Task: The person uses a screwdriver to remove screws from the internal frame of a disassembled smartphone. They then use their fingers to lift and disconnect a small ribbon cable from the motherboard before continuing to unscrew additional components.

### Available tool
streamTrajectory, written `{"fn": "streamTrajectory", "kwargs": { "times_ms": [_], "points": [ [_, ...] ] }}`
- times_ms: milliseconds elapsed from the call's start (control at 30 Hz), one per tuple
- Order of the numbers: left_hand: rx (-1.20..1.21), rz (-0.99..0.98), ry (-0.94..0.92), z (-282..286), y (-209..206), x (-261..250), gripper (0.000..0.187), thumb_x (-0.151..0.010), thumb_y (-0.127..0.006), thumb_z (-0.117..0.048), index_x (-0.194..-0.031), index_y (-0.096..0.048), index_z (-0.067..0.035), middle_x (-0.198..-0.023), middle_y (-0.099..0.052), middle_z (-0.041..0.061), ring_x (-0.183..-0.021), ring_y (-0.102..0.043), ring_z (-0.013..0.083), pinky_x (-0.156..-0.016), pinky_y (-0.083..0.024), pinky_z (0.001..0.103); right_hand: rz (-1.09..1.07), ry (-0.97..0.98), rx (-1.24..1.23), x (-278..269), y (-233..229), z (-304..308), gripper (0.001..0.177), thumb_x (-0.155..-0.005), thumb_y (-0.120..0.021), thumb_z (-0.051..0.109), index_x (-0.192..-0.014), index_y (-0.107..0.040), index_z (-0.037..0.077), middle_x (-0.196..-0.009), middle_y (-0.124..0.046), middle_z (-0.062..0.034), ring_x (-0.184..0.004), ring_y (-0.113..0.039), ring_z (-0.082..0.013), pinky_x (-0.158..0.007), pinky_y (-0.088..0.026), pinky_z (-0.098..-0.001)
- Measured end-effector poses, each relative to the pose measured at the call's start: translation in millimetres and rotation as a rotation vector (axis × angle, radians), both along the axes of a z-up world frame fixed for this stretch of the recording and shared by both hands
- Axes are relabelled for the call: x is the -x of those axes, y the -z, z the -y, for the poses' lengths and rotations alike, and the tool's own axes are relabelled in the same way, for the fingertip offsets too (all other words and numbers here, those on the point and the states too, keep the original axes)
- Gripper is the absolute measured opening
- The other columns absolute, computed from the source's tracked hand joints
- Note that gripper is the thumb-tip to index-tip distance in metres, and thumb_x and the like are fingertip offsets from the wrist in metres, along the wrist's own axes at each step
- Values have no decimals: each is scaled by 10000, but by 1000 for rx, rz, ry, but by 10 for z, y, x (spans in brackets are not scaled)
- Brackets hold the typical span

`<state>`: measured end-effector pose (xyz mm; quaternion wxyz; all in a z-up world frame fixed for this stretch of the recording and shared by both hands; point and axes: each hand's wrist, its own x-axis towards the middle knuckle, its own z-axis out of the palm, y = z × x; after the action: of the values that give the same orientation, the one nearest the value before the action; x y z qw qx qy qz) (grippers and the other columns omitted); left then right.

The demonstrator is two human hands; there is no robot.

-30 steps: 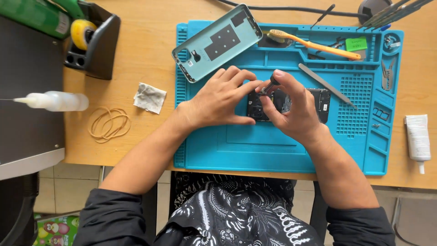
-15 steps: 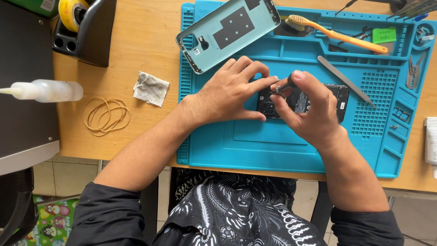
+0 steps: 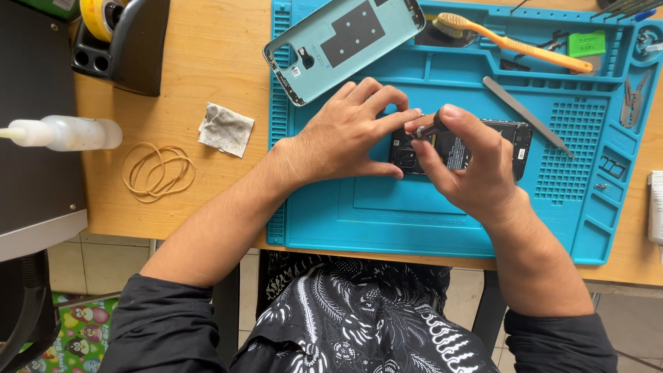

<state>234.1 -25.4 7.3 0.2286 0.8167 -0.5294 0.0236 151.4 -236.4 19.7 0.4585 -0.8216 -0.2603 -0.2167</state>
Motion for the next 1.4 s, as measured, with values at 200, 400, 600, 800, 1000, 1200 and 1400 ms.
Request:
{"fn": "streamTrajectory", "kwargs": {
  "times_ms": [200,400,600,800,1000,1200,1400],
  "points": [
    [-21,-12,-5,-7,-19,1,865,-723,-931,-684,-1365,-614,-199,-1188,-481,17,-1060,-472,206,-795,-432,329,-4,-11,-16,18,49,4,565,-929,-794,-107,-1374,-455,-19,-1010,-768,-236,-821,-755,-395,-746,-608,-474],
    [-22,-19,-6,-5,-1,-10,862,-721,-938,-682,-1354,-616,-194,-1193,-474,13,-1064,-466,206,-793,-430,331,-29,-14,-5,46,6,45,596,-946,-791,-102,-1394,-416,12,-1023,-761,-230,-839,-749,-396,-753,-605,-489],
    [28,84,13,-11,67,-22,968,-700,-936,-784,-1356,-588,-164,-1249,-567,32,-1044,-510,270,-773,-472,409,-66,-91,50,102,27,108,625,-1042,-735,-163,-1468,-345,76,-1105,-685,-296,-1007,-742,-390,-911,-611,-476],
    [23,100,10,-12,45,-23,969,-691,-936,-786,-1347,-597,-159,-1243,-573,33,-1050,-515,269,-774,-473,404,-49,-67,62,101,56,115,640,-1041,-762,-151,-1467,-346,82,-1104,-686,-276,-953,-704,-375,-888,-605,-470],
    [15,105,8,-12,41,-16,973,-687,-941,-789,-1347,-587,-167,-1247,-568,29,-1048,-510,267,-777,-471,401,-34,-62,77,95,42,109,654,-1051,-770,-144,-1487,-343,91,-1092,-690,-267,-933,-688,-359,-894,-606,-473],
    [13,114,4,-11,34,-14,969,-687,-940,-784,-1351,-584,-174,-1249,-567,22,-1048,-511,266,-774,-465,399,-25,-51,54,75,61,115,645,-1031,-784,-158,-1444,-339,58,-1019,-667,-274,-892,-704,-368,-840,-605,-468],
    [20,109,14,-12,33,-36,959,-689,-950,-771,-1349,-584,-179,-1242,-569,24,-1044,-519,264,-791,-483,399,-69,-54,30,32,-17,99,606,-1040,-747,-119,-1440,-321,43,-1037,-669,-274,-894,-664,-367,-842,-566,-468]
  ]
}}
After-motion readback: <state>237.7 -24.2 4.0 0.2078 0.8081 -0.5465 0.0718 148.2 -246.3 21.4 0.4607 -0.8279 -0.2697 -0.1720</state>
